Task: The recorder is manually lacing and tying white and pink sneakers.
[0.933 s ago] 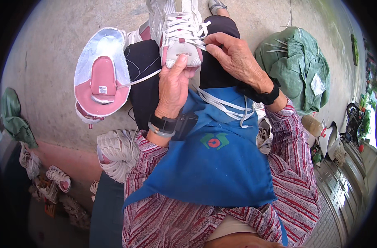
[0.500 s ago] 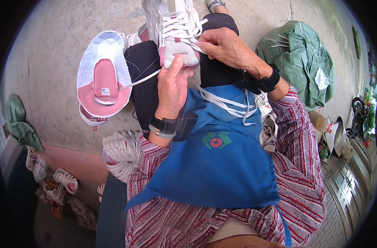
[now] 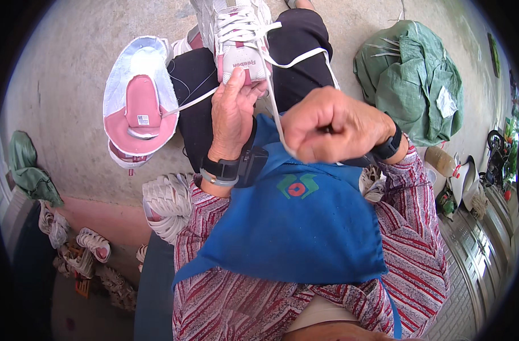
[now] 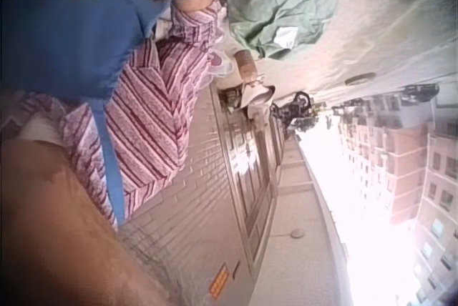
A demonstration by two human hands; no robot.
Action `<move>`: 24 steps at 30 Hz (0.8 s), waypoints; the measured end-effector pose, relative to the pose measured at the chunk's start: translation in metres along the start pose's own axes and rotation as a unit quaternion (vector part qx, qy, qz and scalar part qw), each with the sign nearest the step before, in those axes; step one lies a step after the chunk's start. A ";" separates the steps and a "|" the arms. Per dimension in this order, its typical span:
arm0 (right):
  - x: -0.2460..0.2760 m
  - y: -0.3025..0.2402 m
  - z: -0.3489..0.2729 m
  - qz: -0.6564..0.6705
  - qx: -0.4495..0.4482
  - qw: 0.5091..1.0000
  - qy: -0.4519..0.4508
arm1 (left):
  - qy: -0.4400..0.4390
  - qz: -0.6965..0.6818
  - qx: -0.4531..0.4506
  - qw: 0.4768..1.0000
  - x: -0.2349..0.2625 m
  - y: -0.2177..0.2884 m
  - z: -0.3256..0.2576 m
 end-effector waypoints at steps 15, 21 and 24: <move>0.018 -0.010 0.030 -0.347 0.094 0.874 0.328 | -0.014 0.084 0.089 0.992 -0.019 0.037 -0.041; 0.080 0.009 0.054 -0.601 0.124 0.720 0.324 | 0.005 0.208 -0.031 0.978 -0.027 0.029 -0.051; 0.069 0.004 0.054 -0.615 0.117 0.731 0.271 | -0.012 0.238 -0.062 0.969 -0.019 0.030 -0.054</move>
Point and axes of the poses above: each hand's wrist, its own z-axis towards the middle knuckle, its own x-axis out of the back of the hand, y = z × x, the point moved 1 cm from there along z, towards the middle knuckle, and after that the axes turned 3 degrees about -x, right-handed, at the moved point
